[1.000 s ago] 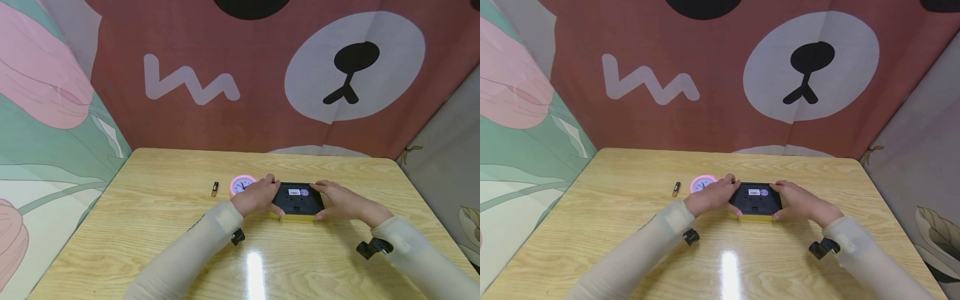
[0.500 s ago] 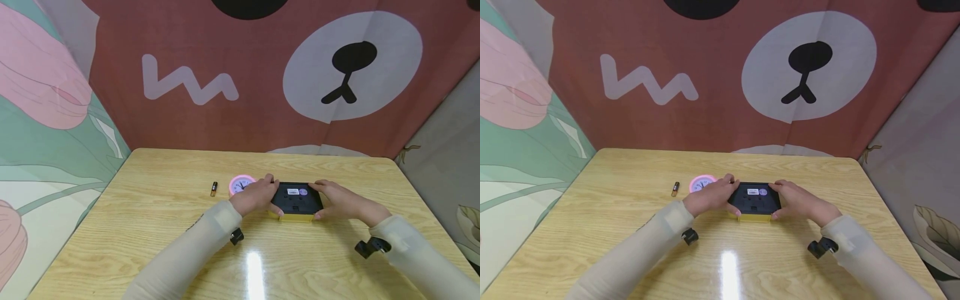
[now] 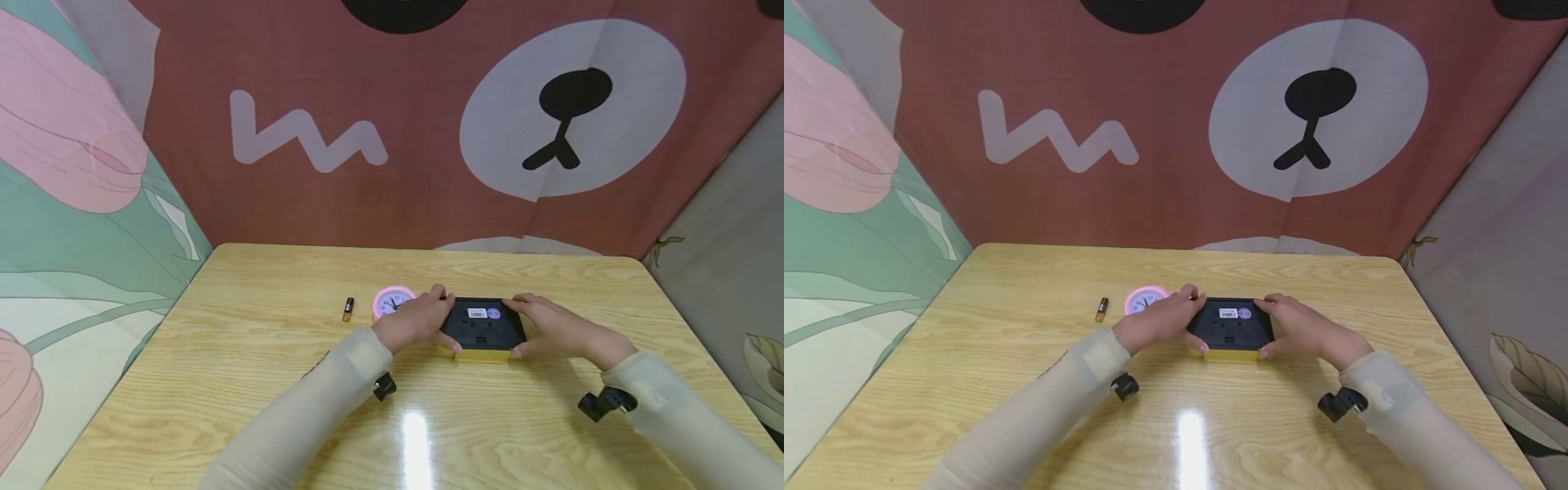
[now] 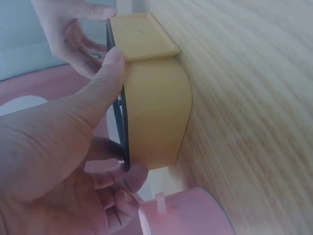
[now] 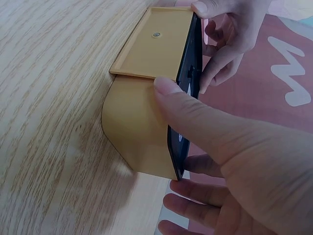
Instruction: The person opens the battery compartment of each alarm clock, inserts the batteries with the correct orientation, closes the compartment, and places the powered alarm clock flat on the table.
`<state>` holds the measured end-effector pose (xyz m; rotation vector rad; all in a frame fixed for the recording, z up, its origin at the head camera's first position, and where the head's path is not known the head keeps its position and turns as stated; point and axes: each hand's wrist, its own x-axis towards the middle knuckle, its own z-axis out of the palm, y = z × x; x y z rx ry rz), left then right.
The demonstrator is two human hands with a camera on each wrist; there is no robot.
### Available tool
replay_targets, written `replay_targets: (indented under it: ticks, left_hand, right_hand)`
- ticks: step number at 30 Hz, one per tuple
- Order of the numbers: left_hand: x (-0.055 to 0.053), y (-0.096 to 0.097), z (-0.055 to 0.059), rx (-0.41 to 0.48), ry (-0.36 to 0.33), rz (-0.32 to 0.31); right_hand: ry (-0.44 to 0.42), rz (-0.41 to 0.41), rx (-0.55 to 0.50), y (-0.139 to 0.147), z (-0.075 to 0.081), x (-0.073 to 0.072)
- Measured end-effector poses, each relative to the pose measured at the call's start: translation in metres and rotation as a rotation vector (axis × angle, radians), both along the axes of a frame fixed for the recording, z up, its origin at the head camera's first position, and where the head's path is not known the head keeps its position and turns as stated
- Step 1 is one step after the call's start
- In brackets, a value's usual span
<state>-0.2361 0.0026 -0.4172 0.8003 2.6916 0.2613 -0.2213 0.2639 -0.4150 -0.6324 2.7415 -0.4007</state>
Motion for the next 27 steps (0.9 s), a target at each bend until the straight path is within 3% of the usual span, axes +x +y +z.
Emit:
replay_targets:
  ticks: [27]
  left_hand:
    - [0.0027, 0.003, 0.0004, -0.011, 0.013, 0.012]
  right_hand:
    - [-0.004, 0.014, -0.002, 0.004, 0.0017, 0.0001]
